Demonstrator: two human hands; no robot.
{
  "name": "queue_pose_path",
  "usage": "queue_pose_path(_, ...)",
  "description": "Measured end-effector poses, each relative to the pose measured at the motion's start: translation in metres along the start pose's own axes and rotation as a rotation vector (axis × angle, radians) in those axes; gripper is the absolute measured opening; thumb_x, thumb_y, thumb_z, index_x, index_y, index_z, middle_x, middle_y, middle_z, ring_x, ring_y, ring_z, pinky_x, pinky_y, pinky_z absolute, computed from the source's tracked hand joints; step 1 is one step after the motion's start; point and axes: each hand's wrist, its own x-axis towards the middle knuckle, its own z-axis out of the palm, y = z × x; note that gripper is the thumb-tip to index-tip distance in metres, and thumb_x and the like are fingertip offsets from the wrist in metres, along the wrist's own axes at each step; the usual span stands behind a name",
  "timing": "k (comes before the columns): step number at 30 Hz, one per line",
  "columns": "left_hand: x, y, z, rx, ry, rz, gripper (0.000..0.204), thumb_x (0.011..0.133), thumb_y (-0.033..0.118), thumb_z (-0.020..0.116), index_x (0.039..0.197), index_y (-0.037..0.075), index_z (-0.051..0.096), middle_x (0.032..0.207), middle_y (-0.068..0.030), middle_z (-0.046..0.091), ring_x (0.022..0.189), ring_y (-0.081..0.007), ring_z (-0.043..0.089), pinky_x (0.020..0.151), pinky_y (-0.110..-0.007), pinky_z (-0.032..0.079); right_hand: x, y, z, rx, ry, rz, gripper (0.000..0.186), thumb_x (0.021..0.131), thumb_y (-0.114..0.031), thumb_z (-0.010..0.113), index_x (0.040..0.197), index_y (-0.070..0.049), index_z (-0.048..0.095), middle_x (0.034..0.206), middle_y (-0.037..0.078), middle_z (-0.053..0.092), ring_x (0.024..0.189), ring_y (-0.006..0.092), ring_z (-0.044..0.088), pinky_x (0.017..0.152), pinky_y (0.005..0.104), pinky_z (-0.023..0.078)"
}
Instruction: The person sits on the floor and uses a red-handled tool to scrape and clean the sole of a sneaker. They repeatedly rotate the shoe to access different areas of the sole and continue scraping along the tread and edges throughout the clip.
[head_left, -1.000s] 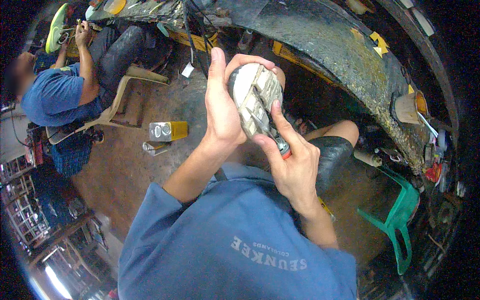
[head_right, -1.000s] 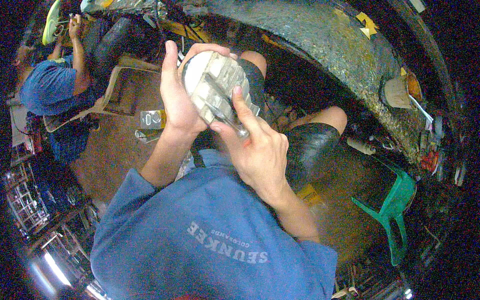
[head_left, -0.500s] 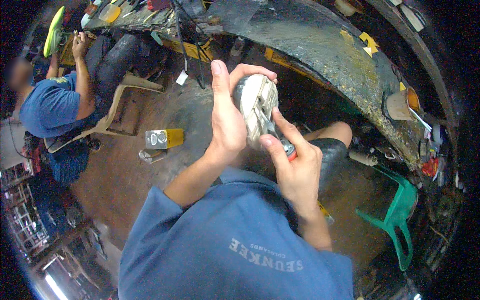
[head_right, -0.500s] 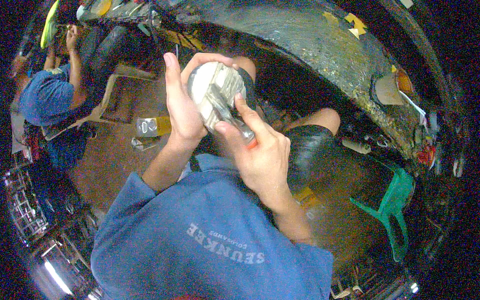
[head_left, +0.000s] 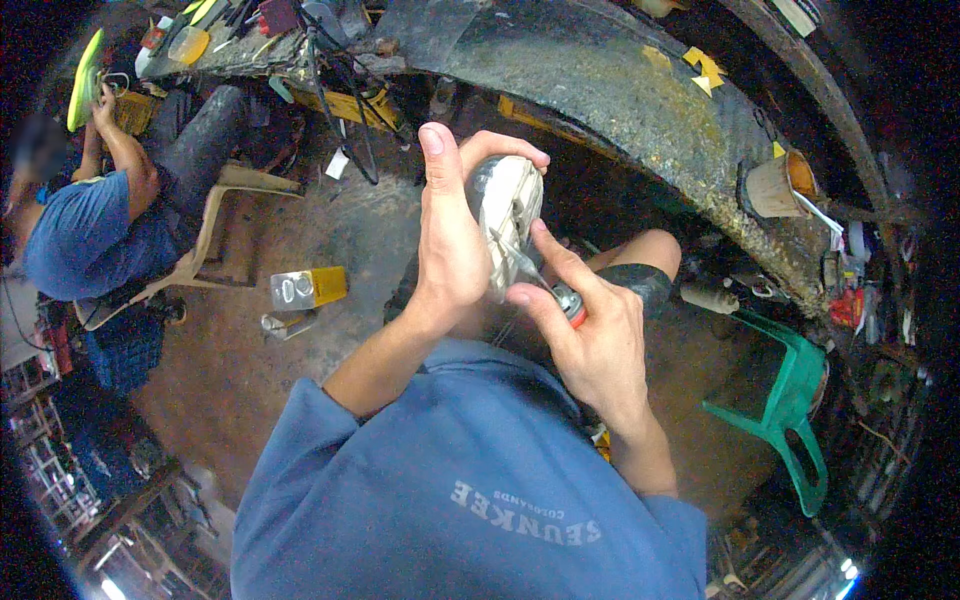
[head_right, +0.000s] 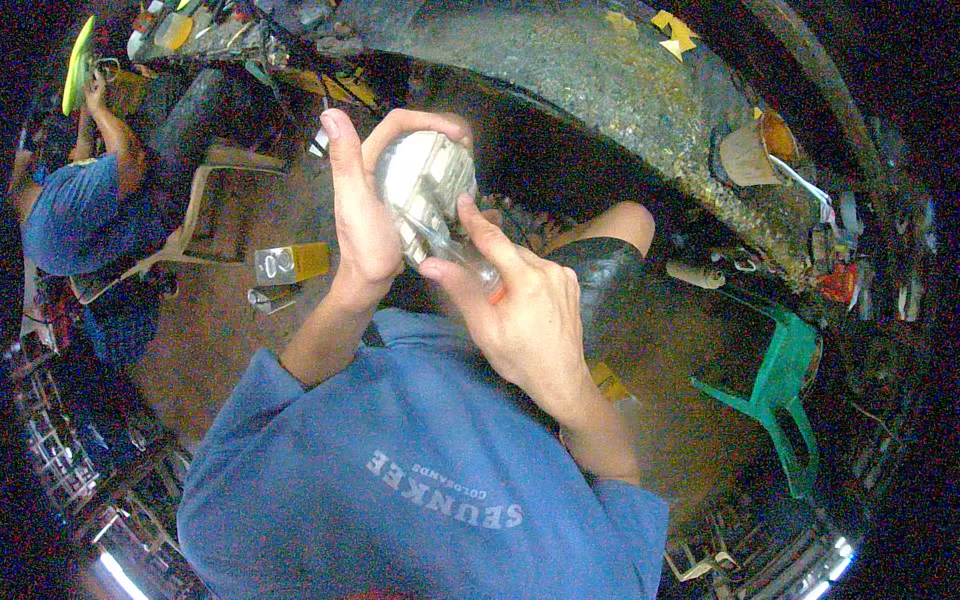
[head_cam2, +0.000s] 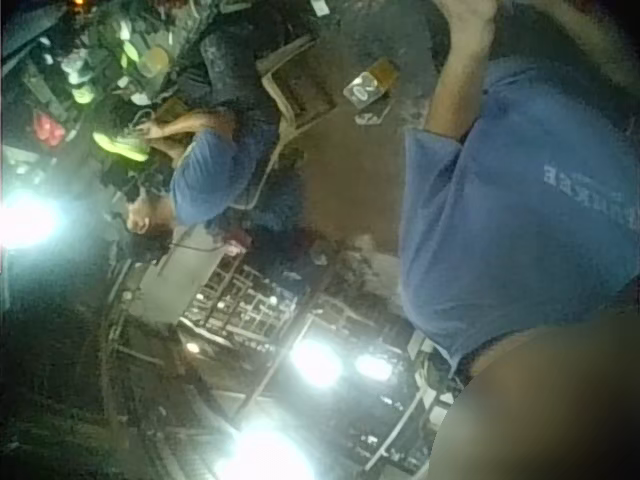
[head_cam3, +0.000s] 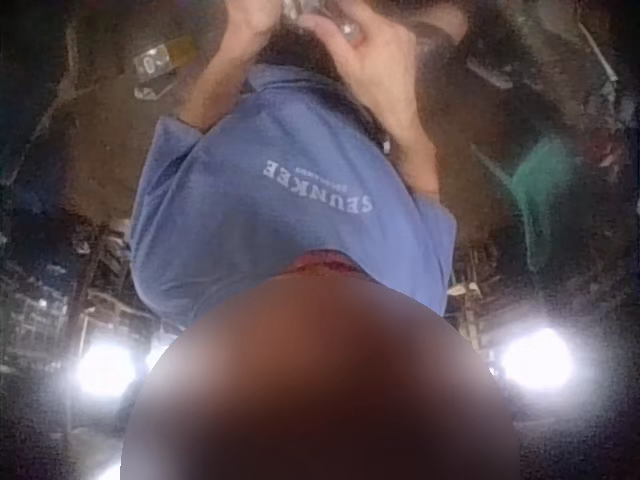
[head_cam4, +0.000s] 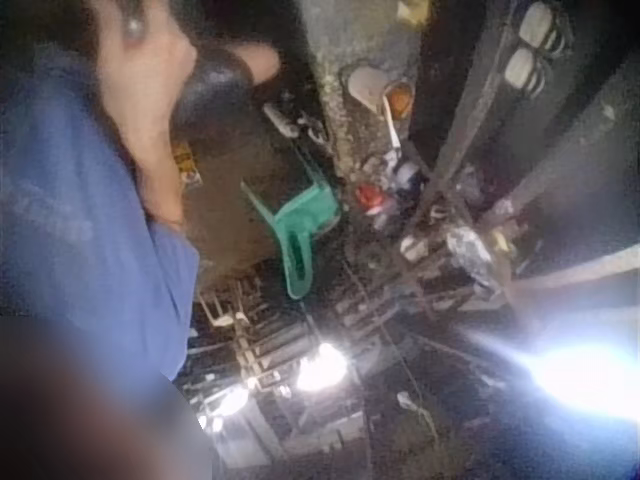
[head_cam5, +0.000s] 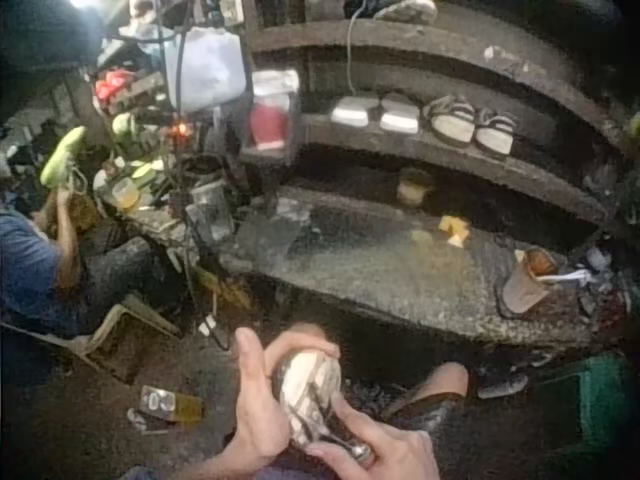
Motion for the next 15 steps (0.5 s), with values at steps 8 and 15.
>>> queue_pose_path(8,-0.008,-0.004,0.012,0.073,0.051,0.075,0.103,0.116,0.078,0.008,0.107,0.004,0.08,0.099,-0.0056,0.07,0.091,-0.0169,0.065,0.085,-0.033,0.053,0.005,0.002,-0.004,0.057,0.044,0.058,0.065,0.102,-0.055,0.08,0.142,-0.005,0.076,0.091,0.029,0.08,0.085,0.0439,0.083,0.077,0.0506,0.064)
queue_pose_path(15,-0.006,-0.011,0.02,0.143,-0.006,0.141,0.103,0.116,0.077,0.009,0.108,0.004,0.08,0.09,-0.0054,0.069,0.079,-0.0165,0.063,0.074,-0.034,0.051,0.006,0.011,-0.012,0.163,0.079,0.034,0.057,0.105,-0.052,0.077,0.138,-0.005,0.078,0.092,0.025,0.082,0.084,0.0373,0.085,0.079,0.0454,0.064)
